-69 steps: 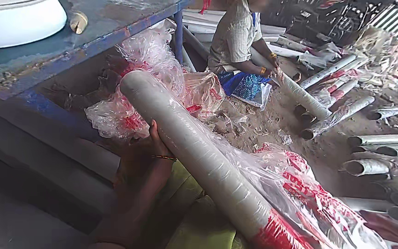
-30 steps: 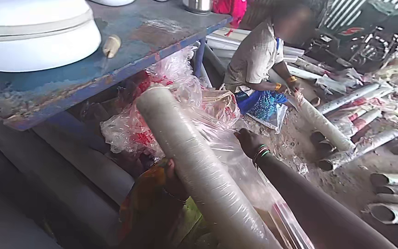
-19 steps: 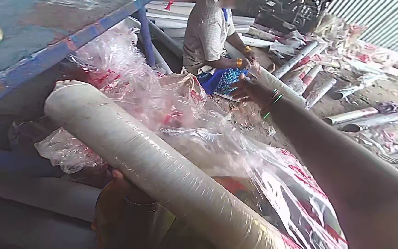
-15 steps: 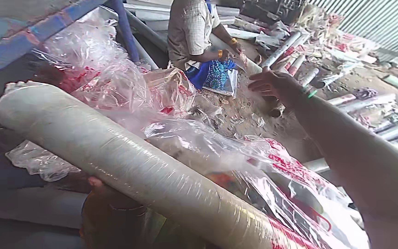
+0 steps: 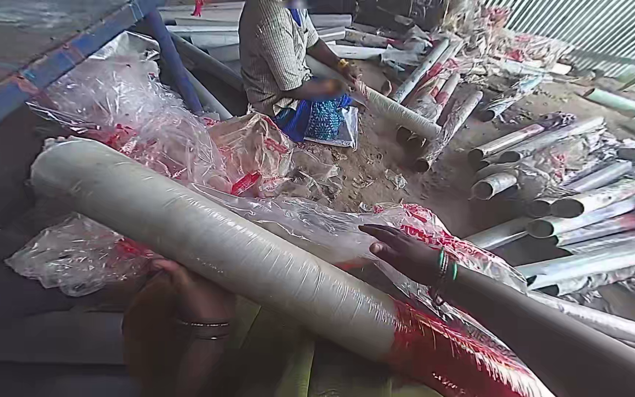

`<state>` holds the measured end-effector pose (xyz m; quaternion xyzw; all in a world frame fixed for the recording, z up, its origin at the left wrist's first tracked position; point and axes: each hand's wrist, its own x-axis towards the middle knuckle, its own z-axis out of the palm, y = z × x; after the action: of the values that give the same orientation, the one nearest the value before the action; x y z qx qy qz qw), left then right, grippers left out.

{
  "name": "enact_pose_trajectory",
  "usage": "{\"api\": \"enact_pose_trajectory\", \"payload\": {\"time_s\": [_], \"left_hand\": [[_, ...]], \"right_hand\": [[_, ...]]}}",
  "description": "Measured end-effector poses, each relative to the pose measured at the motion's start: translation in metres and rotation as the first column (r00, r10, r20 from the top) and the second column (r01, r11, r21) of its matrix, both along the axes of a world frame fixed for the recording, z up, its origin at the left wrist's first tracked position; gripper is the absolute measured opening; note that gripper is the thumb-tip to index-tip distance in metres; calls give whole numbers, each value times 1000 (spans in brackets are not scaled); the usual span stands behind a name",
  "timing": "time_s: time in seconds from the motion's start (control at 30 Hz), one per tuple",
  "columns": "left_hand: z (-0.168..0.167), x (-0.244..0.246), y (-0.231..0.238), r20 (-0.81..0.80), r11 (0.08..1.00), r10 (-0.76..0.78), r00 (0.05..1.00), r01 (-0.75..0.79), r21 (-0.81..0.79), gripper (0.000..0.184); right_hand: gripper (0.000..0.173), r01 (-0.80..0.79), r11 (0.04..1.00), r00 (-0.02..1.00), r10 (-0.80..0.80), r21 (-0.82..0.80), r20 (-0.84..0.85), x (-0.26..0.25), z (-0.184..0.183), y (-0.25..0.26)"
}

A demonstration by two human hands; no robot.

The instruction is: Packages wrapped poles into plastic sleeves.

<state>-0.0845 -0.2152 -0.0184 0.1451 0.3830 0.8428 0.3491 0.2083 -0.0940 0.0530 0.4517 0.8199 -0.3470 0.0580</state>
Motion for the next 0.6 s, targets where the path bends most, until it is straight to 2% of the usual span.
{"api": "enact_pose_trajectory", "payload": {"time_s": [0.13, 0.27, 0.37, 0.47, 0.6], "left_hand": [[4, 38, -36, -60, 946, -207, 976, 185, -265, 76], [-1, 60, -65, 36, 840, -444, 895, 430, -330, 99], [16, 66, -69, 85, 811, -477, 875, 475, -342, 92], [30, 67, -61, 125, 799, -477, 870, 489, -350, 72], [38, 67, -49, 191, 789, -466, 864, 504, -351, 70]], "right_hand": [[67, -12, 992, 998, 20, -128, 61, -28, -3, -6], [67, -30, 991, 997, 40, -132, 73, -33, -7, -19], [56, 58, 996, 998, -58, -73, 0, -35, 2, -25], [46, 91, 996, 985, -89, 3, -151, -33, 7, -32], [40, 108, 993, 947, -88, 47, -310, -33, 9, -48]]}}
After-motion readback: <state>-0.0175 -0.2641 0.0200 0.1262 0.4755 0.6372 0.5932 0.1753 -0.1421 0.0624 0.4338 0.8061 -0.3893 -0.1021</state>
